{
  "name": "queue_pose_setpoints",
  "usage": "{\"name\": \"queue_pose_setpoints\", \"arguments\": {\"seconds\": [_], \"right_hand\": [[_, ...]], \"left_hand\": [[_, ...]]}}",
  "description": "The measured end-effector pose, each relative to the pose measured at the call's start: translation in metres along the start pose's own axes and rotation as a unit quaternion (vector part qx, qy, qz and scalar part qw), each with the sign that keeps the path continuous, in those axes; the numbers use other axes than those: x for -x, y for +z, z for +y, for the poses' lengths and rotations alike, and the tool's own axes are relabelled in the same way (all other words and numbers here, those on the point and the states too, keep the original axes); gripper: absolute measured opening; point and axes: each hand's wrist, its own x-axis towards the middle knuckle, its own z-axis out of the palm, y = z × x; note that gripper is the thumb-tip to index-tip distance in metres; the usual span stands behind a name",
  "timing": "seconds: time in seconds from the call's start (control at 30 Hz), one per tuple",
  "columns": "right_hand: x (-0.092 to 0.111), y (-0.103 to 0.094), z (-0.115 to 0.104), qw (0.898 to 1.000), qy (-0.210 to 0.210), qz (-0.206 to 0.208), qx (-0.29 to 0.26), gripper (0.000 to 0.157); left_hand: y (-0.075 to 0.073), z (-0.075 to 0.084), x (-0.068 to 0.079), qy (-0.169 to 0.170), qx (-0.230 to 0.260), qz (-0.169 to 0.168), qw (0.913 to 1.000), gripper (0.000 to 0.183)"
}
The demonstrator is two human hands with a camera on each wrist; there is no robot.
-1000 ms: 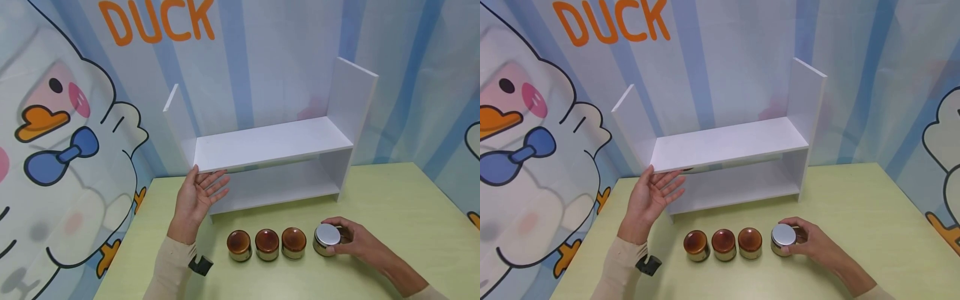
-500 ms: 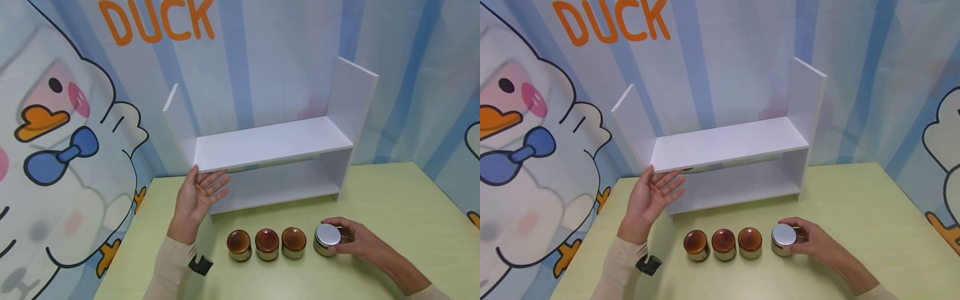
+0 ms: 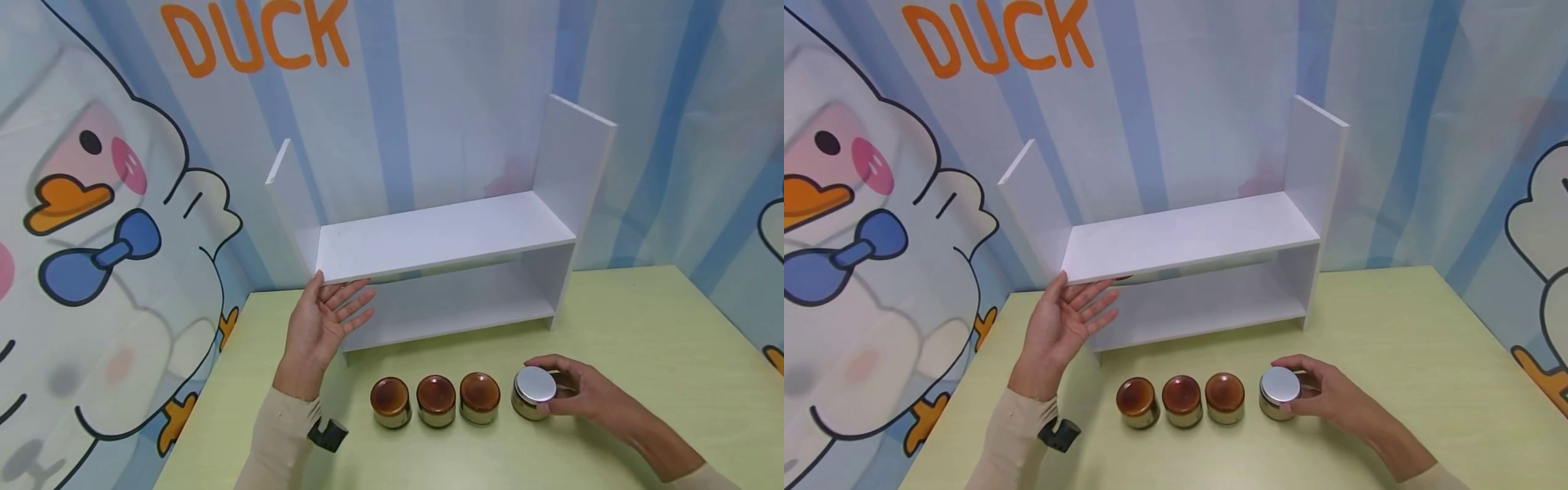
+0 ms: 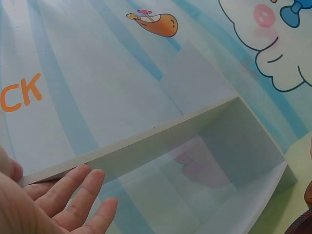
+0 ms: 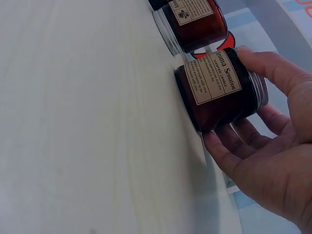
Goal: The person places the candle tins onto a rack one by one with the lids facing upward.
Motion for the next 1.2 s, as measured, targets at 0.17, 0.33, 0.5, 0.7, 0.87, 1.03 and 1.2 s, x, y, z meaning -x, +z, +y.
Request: {"name": "queue_pose_setpoints", "arguments": {"seconds": [0.17,0.33,0.5,0.7,0.87,1.03,1.2], "right_hand": [[-0.0004,-0.0006,0.0010,1.000,-0.001,-0.004,0.002,0.059],[-0.0007,-0.0014,0.0024,1.000,-0.001,-0.006,0.003,0.058],[-0.0009,-0.0015,0.0023,1.000,0.003,-0.005,0.004,0.057],[-0.0008,-0.0010,0.0015,1.000,0.003,-0.004,0.005,0.057],[-0.0002,-0.0004,0.0011,1.000,-0.004,-0.002,0.003,0.057],[0.0001,0.0005,0.0006,1.000,-0.002,0.001,0.000,0.057],[0.0000,0.0007,0.0004,1.000,0.005,0.002,-0.008,0.056]], "left_hand": [[0.0010,0.0002,0.0006,-0.003,0.005,0.006,1.0000,0.052],[0.0008,0.0002,0.0011,-0.003,0.001,0.006,1.0000,0.052],[-0.0002,-0.0004,0.0014,0.002,-0.004,0.004,1.0000,0.054],[0.0000,-0.0006,0.0012,0.002,-0.003,0.005,1.0000,0.053],[0.0002,-0.0001,0.0015,0.001,-0.004,0.004,1.0000,0.054],[0.0001,0.0003,0.0011,0.001,-0.007,0.000,1.0000,0.056],[0.0001,0.0009,0.0007,0.004,-0.011,-0.005,0.9999,0.057]]}}
